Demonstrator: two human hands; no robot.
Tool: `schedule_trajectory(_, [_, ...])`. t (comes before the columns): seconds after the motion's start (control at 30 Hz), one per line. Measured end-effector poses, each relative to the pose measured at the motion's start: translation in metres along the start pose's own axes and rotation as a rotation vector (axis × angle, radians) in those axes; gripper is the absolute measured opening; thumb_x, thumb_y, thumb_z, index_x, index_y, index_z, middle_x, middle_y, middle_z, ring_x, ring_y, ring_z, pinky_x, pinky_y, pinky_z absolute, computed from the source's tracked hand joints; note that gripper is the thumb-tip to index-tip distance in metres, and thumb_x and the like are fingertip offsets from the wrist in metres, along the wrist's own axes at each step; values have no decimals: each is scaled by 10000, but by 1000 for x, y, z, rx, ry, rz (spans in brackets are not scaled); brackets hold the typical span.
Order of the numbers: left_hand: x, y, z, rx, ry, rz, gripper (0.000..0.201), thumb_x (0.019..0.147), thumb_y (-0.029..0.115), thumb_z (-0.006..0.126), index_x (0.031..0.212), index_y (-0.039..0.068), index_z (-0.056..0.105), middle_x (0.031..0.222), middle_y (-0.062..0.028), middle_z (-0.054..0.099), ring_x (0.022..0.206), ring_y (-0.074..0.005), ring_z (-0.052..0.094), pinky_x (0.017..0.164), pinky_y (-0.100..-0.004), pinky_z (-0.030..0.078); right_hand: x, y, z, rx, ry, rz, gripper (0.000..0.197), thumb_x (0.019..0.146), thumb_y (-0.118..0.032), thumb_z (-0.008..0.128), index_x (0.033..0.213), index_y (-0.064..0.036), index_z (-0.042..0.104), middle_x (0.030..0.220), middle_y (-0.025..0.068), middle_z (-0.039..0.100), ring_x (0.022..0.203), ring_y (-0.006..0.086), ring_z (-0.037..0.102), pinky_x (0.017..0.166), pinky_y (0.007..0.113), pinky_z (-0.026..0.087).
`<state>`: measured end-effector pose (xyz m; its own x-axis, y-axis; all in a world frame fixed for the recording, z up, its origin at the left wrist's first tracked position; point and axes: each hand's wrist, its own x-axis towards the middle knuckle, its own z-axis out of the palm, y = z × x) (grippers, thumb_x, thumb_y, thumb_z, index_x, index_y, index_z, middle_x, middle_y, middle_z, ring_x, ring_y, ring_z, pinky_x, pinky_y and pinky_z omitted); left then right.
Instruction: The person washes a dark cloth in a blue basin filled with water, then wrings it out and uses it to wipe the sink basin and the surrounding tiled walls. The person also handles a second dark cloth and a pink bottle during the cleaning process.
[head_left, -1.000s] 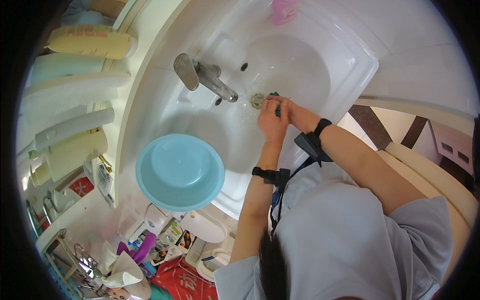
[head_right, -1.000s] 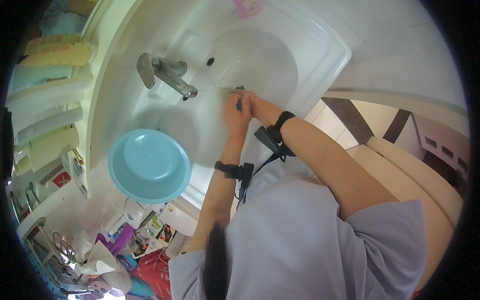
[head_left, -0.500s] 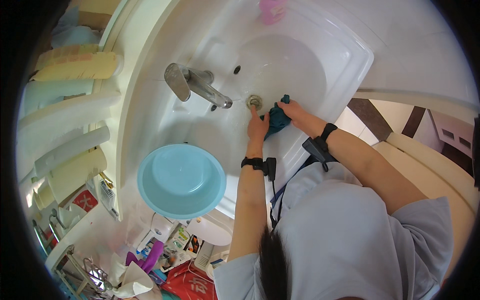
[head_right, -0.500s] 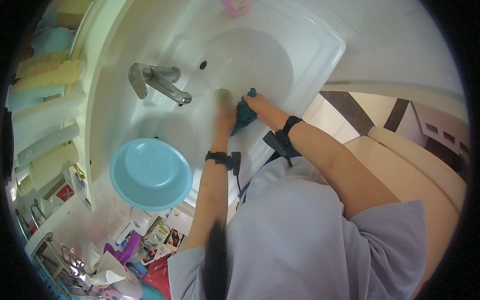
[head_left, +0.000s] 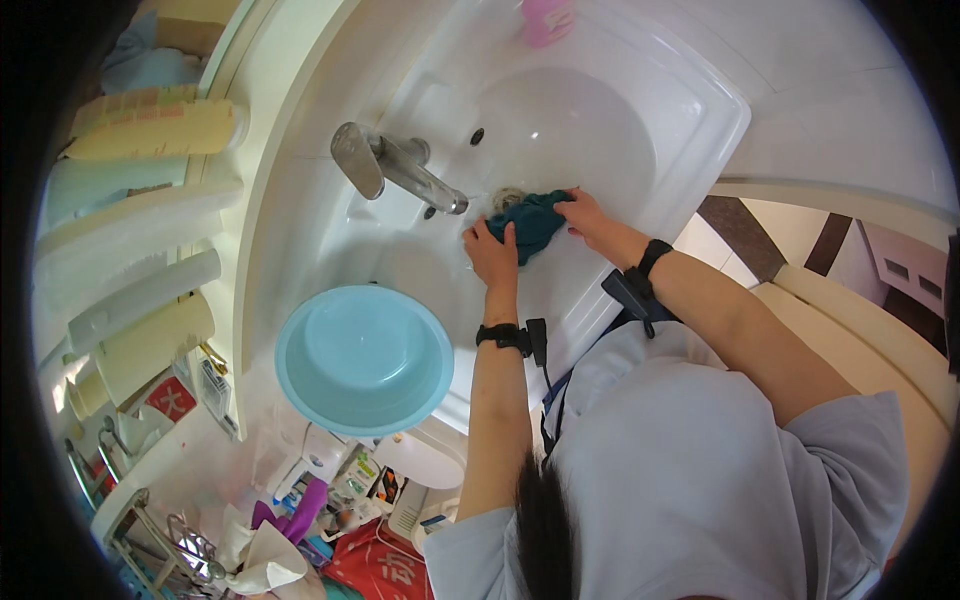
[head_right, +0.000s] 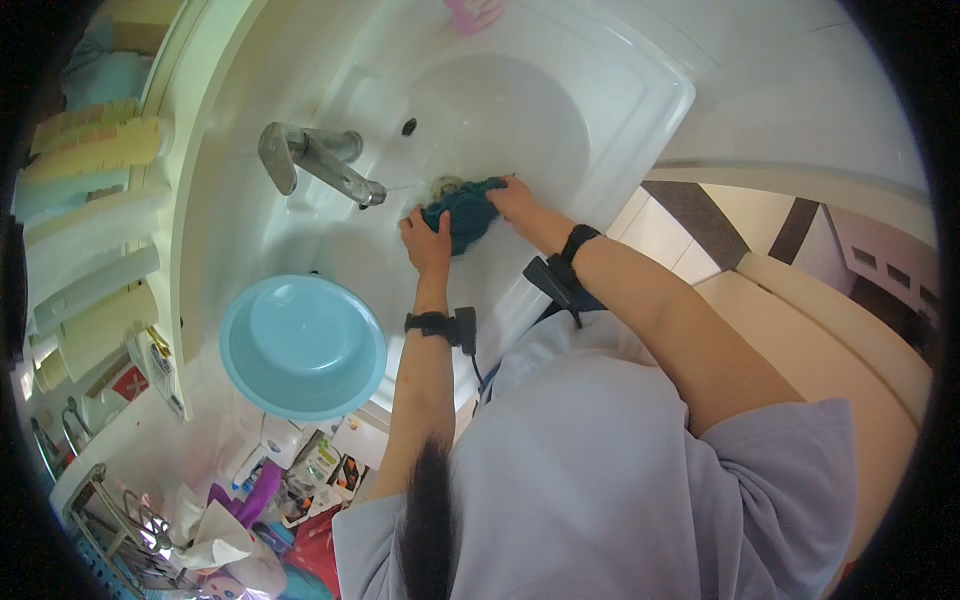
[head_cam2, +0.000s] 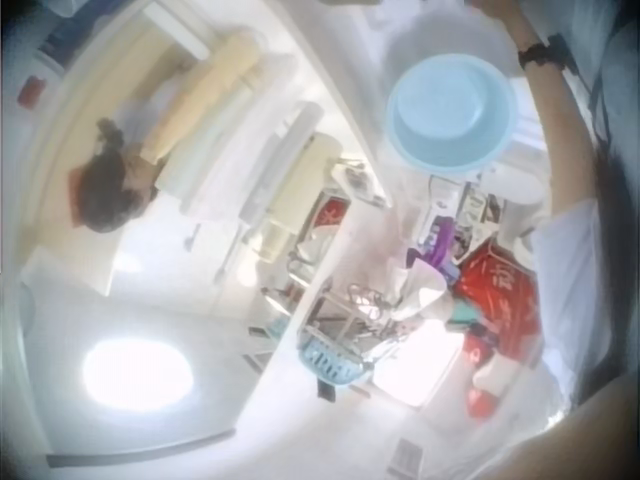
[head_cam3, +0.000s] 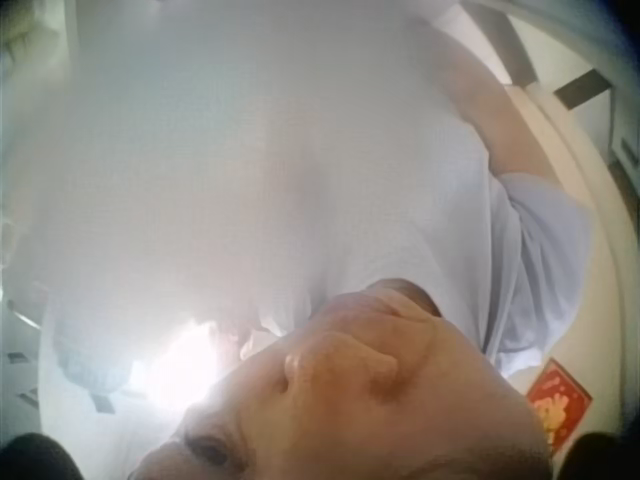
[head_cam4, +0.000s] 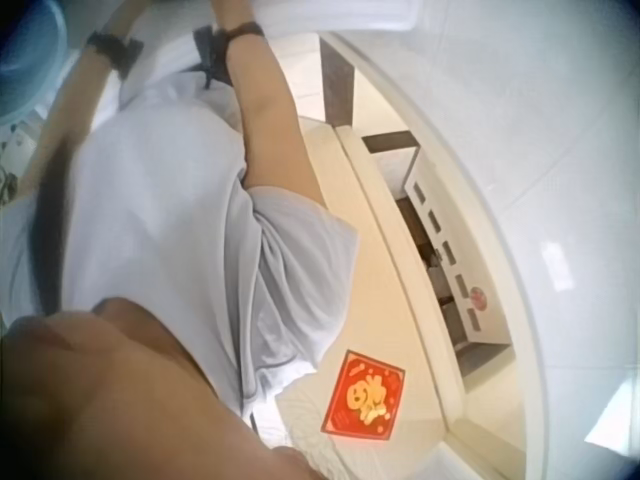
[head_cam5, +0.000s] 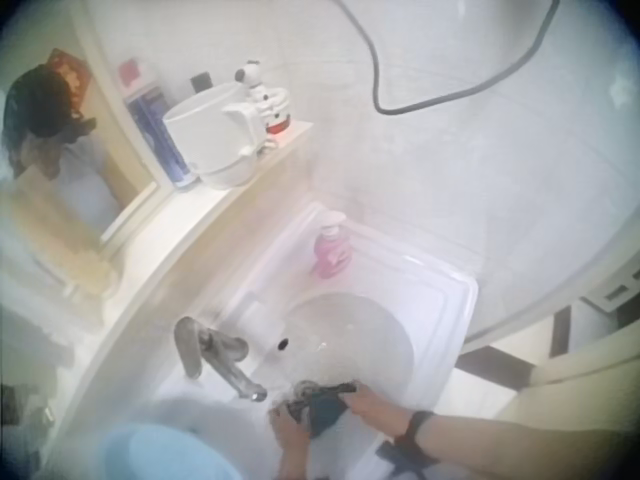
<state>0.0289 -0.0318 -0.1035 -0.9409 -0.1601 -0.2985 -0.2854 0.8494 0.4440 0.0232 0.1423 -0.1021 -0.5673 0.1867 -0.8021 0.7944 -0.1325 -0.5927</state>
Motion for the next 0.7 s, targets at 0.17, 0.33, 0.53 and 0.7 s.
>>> schedule_trajectory(0.17, [-8,-9,23,373,-35,250,517,789,292,679,1244,154,476,1310,-139,391,1169,-372,392,815,-506,454,4,-3,9,-70,-57,-16,580,785,-167,581,1330,-45,425,1161,162,551,972,255,578,738,336,478])
schedule_trajectory(0.33, [-5,-12,26,200,100,128,490,770,260,706,1192,106,509,1207,-166,507,1089,-330,500,821,-467,463,7,-8,4,-11,-91,136,652,808,-241,596,1397,-142,335,1345,140,426,1165,311,472,892,508,418])
schedule_trajectory(0.53, [-14,40,-4,-522,-78,275,393,726,286,760,968,18,603,948,-169,639,849,-320,626,725,-364,492,-7,-29,2,209,-374,299,542,856,-389,585,1296,-139,390,1274,116,461,1103,286,489,877,504,425])
schedule_trajectory(0.7, [-37,99,-24,-418,119,487,327,762,286,727,902,28,581,849,-139,601,778,-337,597,678,-393,476,34,6,2,545,-718,165,341,936,-353,464,1106,-69,549,1077,100,594,968,228,580,823,418,488])
